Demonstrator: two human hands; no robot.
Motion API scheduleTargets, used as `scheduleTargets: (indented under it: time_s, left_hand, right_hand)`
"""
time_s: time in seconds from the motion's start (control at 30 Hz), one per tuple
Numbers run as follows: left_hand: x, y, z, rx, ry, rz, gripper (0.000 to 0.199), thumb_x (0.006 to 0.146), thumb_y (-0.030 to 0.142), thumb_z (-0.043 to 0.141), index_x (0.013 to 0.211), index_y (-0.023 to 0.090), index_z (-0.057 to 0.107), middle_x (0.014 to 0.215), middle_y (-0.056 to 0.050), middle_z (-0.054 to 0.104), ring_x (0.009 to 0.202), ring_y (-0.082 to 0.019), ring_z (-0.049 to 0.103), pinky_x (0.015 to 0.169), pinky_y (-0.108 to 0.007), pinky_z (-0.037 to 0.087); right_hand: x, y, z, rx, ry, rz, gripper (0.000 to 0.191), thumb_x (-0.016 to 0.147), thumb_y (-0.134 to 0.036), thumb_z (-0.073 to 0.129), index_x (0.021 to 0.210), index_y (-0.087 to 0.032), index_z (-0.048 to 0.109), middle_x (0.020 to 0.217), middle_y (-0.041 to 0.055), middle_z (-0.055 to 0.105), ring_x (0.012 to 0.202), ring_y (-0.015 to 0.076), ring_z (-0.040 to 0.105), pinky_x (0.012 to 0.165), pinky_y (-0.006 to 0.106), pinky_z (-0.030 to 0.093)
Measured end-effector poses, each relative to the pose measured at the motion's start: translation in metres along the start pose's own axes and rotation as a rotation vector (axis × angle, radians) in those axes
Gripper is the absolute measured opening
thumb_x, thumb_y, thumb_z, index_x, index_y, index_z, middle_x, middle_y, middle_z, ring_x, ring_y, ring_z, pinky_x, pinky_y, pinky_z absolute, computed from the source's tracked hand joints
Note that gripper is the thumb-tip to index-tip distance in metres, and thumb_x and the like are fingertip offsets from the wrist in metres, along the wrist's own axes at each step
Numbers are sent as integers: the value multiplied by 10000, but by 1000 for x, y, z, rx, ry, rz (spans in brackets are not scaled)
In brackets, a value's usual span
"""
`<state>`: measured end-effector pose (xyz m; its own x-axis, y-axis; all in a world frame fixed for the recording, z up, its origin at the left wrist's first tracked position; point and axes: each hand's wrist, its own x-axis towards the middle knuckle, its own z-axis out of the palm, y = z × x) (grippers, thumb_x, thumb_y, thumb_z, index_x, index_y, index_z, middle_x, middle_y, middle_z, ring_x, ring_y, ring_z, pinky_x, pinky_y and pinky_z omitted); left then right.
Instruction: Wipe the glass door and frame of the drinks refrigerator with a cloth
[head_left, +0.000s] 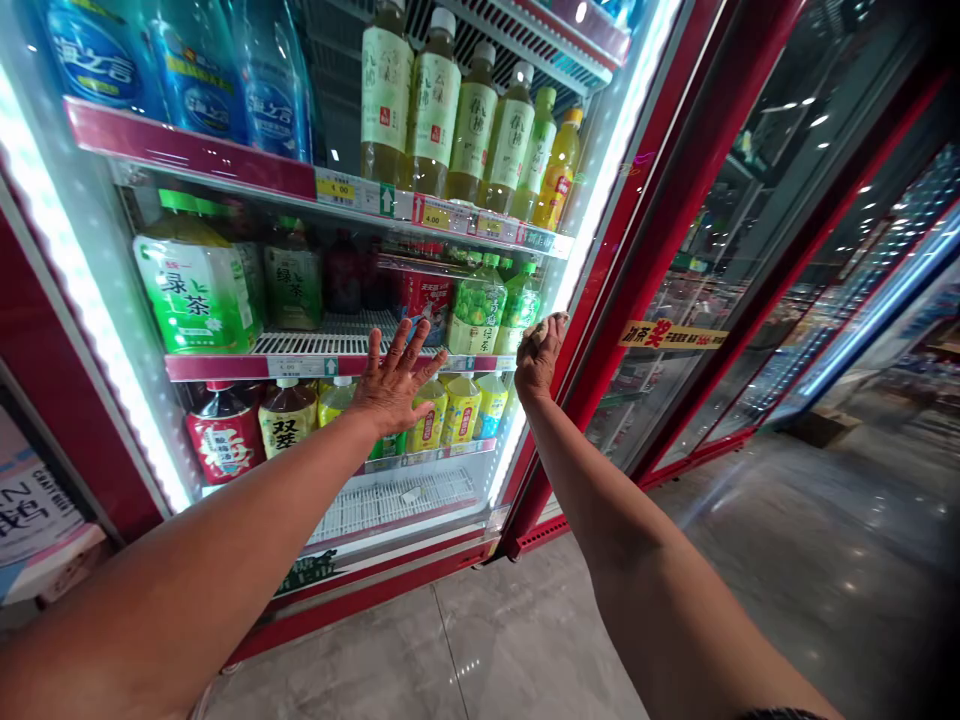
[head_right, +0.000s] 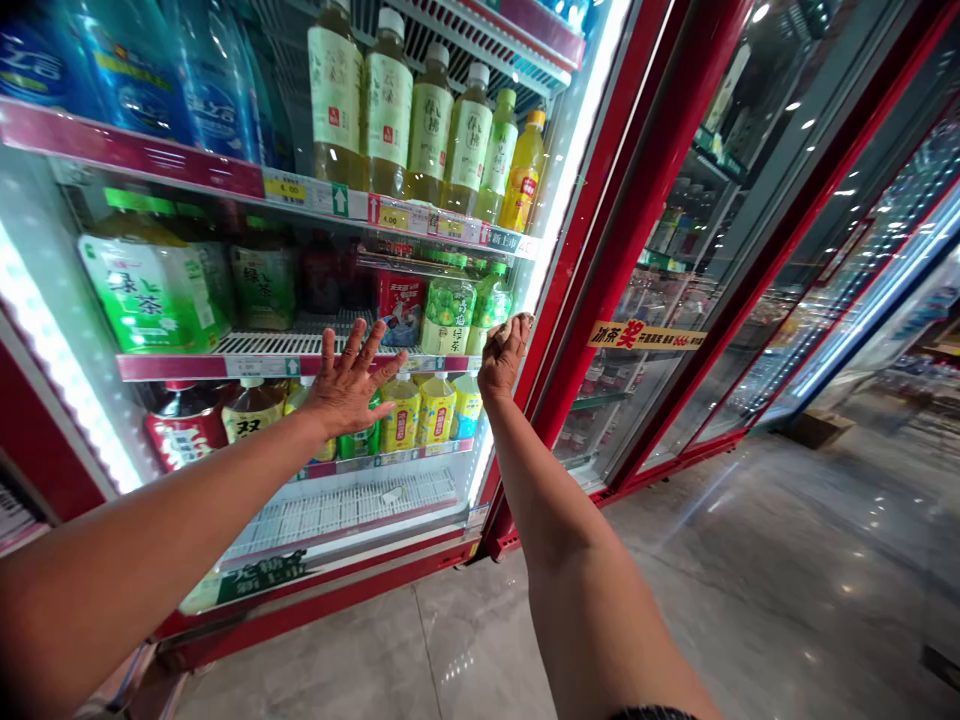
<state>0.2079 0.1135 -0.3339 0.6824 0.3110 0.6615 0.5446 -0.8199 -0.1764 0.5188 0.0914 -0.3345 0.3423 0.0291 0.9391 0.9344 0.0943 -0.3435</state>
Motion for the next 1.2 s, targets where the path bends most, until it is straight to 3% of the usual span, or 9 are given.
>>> scheduleTargets:
  time_s: [0.1,0.3,0.5,0.67,0.83,1.03,1.2]
  left_hand:
    - [-1,0,-2,3,2,-1,932,796,419,793,1600,413,322,1705,-28,-251,1599,-360,-162,1224,-656,-210]
    - [-3,-1,-9,-21,-8,12,785,826,289,753,1546,374,452,1735,-42,-145,1614,-331,-104,1253,-619,-176]
    - [-5,-10,-21,-40,58,35,676,870,227,661,1517,338,500,1752,-25,39,1633,-277,-20,1279,-619,-138]
    - [-4,-20,-22,-19,136,10,647,886,240,659,1500,380,513,1750,-2,27,1624,-309,-71,1269,-675,-112]
    - [-4,-23,-18,15,149,26,691,879,299,694,1529,369,473,1746,-28,-31,1613,-321,-111,1257,-690,-107]
    - [-5,-25,-19,34,146,42,727,874,318,697,1554,322,441,1747,-40,11,1619,-302,-89,1276,-644,-118]
    - [-7,-33,-21,38,141,51,804,903,317,631,1627,216,299,1737,-43,131,1622,-229,-86,1295,-536,-172]
  right_hand:
    - [-5,-13,3,-31,51,33,573,1051,-357,304,1602,-200,318,1637,187,357,1596,258,264,1264,620,303]
    - [-10,-43,2,28,-174,-115,577,1033,-340,389,1600,-250,330,1674,145,333,1606,254,235,1274,612,274]
    - [-14,-52,-2,51,-157,-26,586,1024,-300,371,1603,-226,318,1693,158,300,1617,260,198,1284,623,241]
    - [-18,-56,-5,44,-343,-207,560,1005,-312,480,1558,-266,405,1672,129,378,1625,258,185,1290,613,232]
    - [-12,-57,-1,45,-229,-179,627,1009,-221,408,1625,-256,292,1705,128,315,1628,245,177,1292,608,236]
    - [-28,-69,1,34,-416,-374,710,1000,-171,451,1649,-351,227,1731,44,284,1635,251,152,1309,614,190]
    - [-23,-79,11,24,-250,-282,746,1018,-176,415,1673,-353,104,1748,65,217,1637,301,130,1282,676,223]
